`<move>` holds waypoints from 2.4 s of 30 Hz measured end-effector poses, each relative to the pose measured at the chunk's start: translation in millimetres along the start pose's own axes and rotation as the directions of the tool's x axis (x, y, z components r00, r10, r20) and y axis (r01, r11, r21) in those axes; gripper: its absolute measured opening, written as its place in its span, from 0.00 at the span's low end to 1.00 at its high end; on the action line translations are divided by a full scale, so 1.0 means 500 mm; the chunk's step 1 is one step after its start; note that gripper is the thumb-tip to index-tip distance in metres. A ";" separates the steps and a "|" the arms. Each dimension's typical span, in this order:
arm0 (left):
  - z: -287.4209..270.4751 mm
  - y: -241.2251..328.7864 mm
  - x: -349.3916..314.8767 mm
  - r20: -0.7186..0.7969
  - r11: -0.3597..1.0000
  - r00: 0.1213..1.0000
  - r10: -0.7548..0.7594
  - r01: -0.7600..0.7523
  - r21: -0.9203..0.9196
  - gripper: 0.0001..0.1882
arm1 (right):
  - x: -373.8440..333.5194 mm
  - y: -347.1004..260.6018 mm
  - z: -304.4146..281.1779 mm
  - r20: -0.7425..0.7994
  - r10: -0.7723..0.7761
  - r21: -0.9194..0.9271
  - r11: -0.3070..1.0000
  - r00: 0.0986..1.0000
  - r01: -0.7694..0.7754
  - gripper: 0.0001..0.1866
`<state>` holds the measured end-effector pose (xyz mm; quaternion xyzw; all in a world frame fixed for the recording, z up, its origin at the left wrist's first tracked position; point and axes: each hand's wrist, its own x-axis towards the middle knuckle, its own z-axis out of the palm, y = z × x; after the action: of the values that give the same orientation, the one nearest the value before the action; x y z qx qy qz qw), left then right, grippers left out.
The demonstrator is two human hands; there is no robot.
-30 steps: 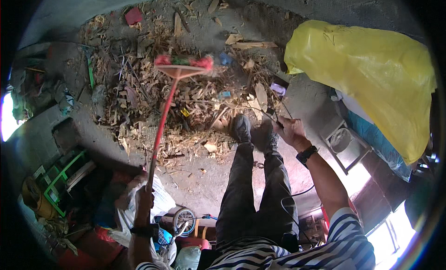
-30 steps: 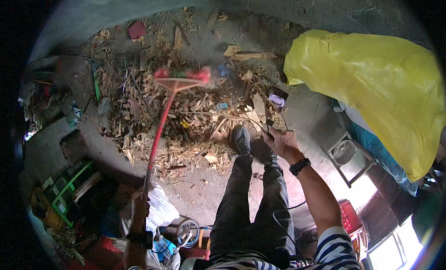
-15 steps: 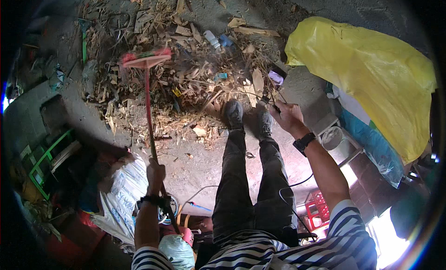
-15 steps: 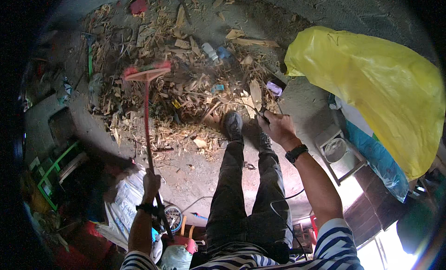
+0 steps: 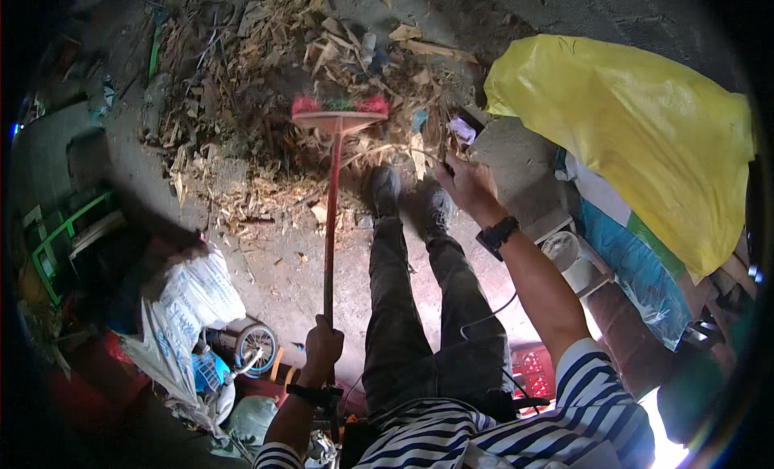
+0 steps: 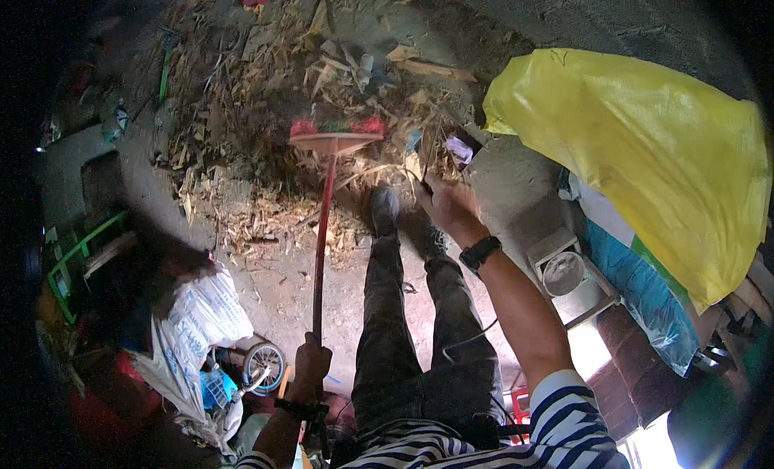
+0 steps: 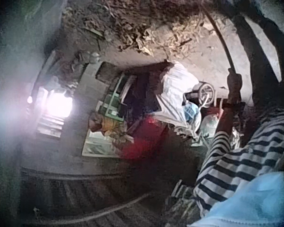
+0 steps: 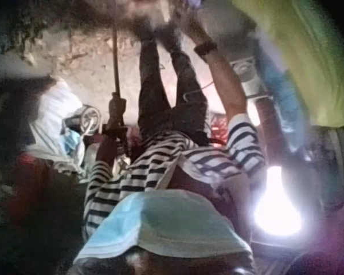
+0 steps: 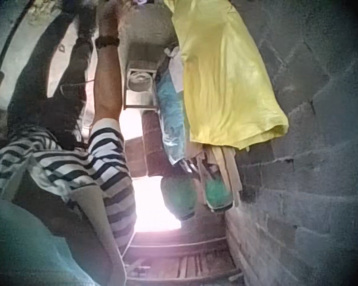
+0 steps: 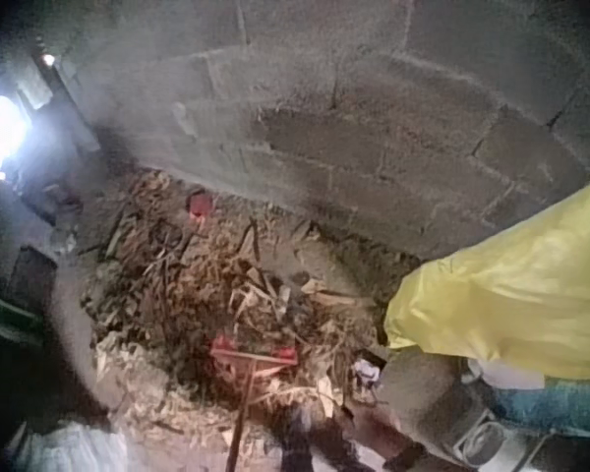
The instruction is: The person moves pieces of wood and scrap materials in a storage area, kemudian uses a broom and dustpan to sweep wood shavings and debris into a yellow bag.
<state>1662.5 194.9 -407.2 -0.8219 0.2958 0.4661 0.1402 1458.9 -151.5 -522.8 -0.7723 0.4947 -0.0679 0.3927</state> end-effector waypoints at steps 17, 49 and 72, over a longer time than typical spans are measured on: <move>0.088 -0.125 -0.037 -0.409 0.920 0.880 -0.241 0.074 -0.384 0.09 | 0.007 0.036 -0.012 0.012 -0.108 -0.075 0.991 0.994 0.109 0.19; 0.029 0.026 -0.042 -0.247 0.960 0.968 -0.043 -0.028 -0.278 0.08 | -0.010 0.039 -0.029 0.059 -0.003 -0.002 1.000 0.998 0.003 0.17; -0.196 -0.013 0.311 -0.186 0.986 0.970 0.154 -0.139 0.091 0.22 | 0.013 0.027 -0.006 0.007 0.064 0.021 0.998 0.998 -0.064 0.14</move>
<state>1794.2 95.3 -487.9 -0.8330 0.3856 0.3819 0.1079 1451.3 -161.0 -531.8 -0.7520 0.5173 -0.0584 0.4044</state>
